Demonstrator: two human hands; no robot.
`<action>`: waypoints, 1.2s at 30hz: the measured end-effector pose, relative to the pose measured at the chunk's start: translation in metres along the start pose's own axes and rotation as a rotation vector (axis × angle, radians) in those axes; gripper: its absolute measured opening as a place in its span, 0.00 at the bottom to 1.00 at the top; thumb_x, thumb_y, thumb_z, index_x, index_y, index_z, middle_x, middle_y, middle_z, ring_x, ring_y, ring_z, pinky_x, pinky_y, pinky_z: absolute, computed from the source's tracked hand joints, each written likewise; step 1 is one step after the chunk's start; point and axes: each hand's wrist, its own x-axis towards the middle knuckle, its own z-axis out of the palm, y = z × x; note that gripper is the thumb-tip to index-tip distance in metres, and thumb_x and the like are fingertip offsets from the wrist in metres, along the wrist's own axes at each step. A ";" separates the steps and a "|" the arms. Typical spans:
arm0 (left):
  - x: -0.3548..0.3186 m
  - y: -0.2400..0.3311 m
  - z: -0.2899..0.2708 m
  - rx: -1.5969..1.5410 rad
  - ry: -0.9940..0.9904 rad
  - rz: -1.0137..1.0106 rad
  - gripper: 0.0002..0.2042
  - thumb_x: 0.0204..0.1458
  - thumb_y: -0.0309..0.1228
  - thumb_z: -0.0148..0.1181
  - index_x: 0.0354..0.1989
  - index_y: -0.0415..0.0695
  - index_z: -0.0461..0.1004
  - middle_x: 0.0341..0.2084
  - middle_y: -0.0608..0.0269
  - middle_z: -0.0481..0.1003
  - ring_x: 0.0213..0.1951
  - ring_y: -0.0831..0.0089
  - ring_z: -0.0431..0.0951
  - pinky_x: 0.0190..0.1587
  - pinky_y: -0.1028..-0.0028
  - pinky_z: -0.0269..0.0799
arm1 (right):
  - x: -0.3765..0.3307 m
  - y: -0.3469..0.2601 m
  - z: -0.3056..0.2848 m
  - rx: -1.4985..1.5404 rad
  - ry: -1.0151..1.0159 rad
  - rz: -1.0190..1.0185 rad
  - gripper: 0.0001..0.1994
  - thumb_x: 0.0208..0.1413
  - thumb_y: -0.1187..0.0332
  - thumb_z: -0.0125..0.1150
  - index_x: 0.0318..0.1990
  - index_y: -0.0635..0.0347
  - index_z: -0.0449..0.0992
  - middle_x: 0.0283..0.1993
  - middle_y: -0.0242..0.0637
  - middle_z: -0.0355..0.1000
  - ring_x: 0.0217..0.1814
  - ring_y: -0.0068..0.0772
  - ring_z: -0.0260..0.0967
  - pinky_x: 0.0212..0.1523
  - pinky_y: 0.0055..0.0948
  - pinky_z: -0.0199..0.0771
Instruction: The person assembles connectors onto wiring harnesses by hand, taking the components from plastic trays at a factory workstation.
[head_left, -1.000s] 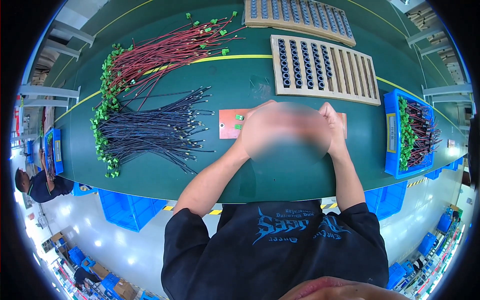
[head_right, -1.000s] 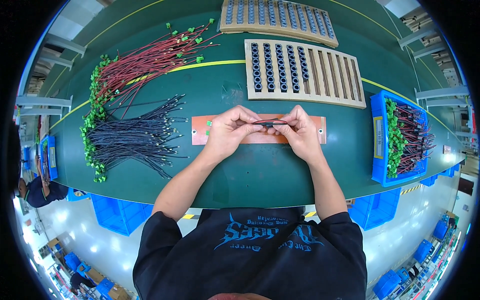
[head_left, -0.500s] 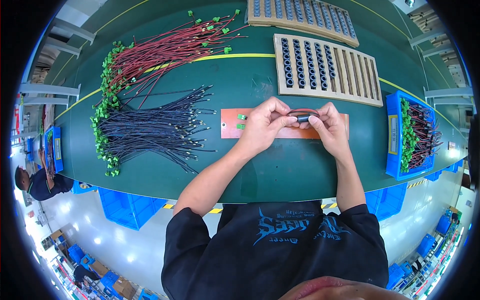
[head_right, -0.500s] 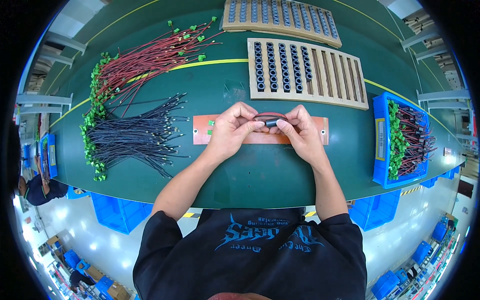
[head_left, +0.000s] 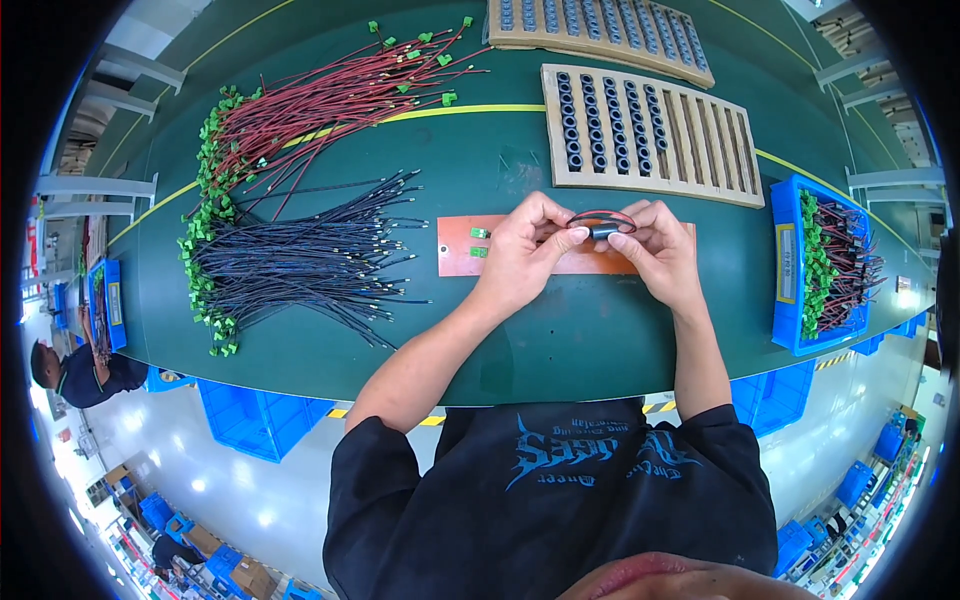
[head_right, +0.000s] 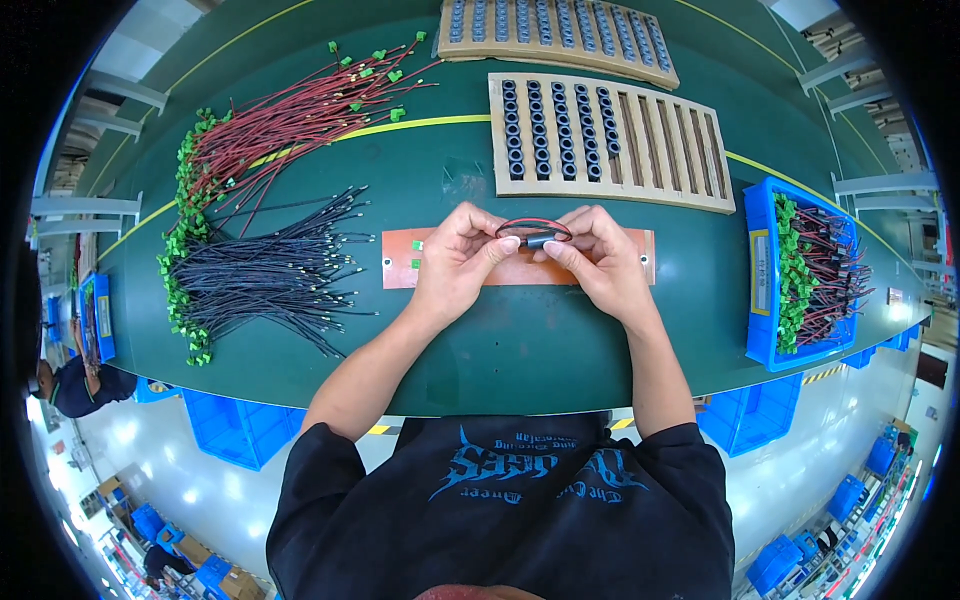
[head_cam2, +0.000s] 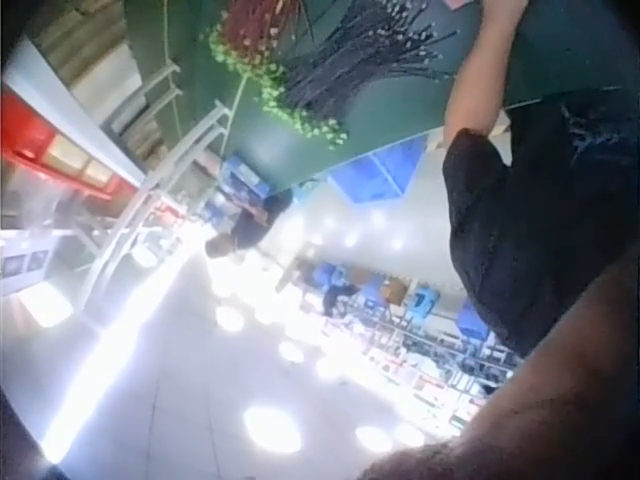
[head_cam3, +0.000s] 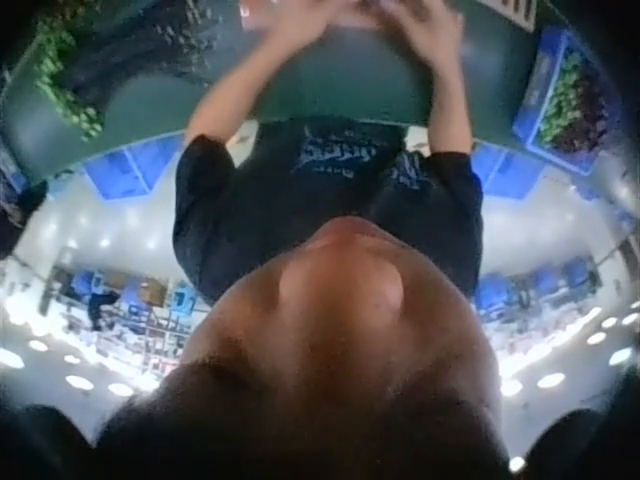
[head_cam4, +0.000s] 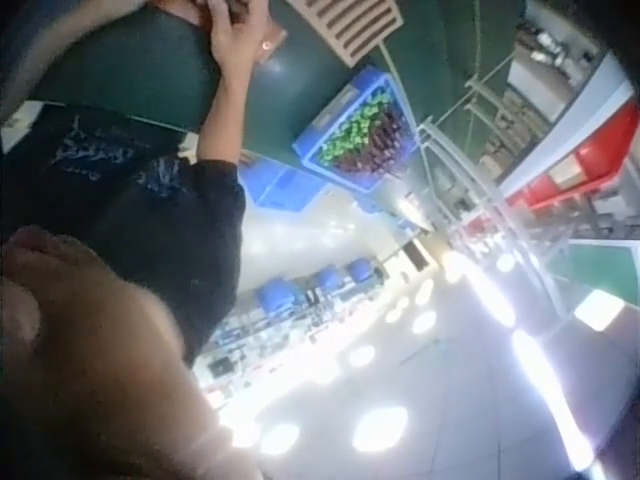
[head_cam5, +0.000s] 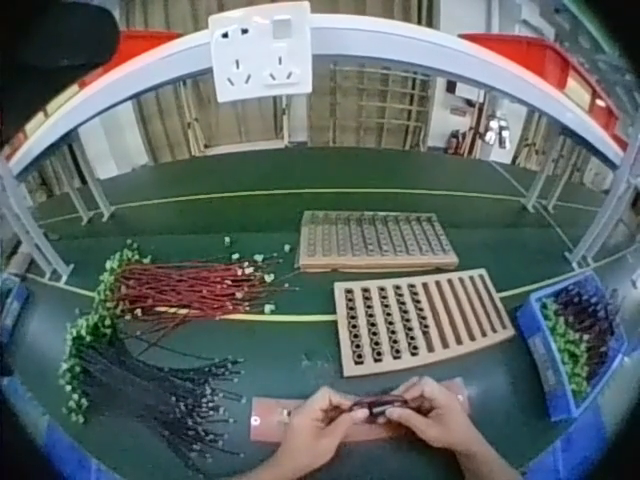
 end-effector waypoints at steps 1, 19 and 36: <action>-0.001 -0.001 -0.001 0.014 -0.003 0.014 0.06 0.60 0.21 0.62 0.38 0.37 0.69 0.36 0.60 0.77 0.39 0.79 0.79 0.45 0.76 0.76 | 0.000 0.001 -0.001 -0.006 -0.007 -0.006 0.06 0.63 0.81 0.58 0.40 0.67 0.66 0.45 0.44 0.71 0.44 0.33 0.78 0.46 0.28 0.80; 0.005 0.002 0.002 0.143 -0.113 0.110 0.07 0.52 0.13 0.63 0.30 0.34 0.71 0.39 0.55 0.75 0.42 0.77 0.79 0.43 0.75 0.80 | -0.005 0.009 0.006 0.017 0.046 -0.008 0.12 0.62 0.83 0.57 0.50 0.67 0.66 0.46 0.46 0.74 0.43 0.32 0.78 0.45 0.28 0.81; 0.005 0.000 -0.007 -0.053 -0.115 -0.079 0.08 0.58 0.15 0.59 0.34 0.38 0.65 0.38 0.56 0.77 0.39 0.76 0.81 0.40 0.76 0.79 | 0.002 -0.002 -0.013 -0.404 0.053 -0.152 0.05 0.53 0.82 0.65 0.37 0.67 0.81 0.33 0.41 0.81 0.38 0.31 0.80 0.40 0.26 0.81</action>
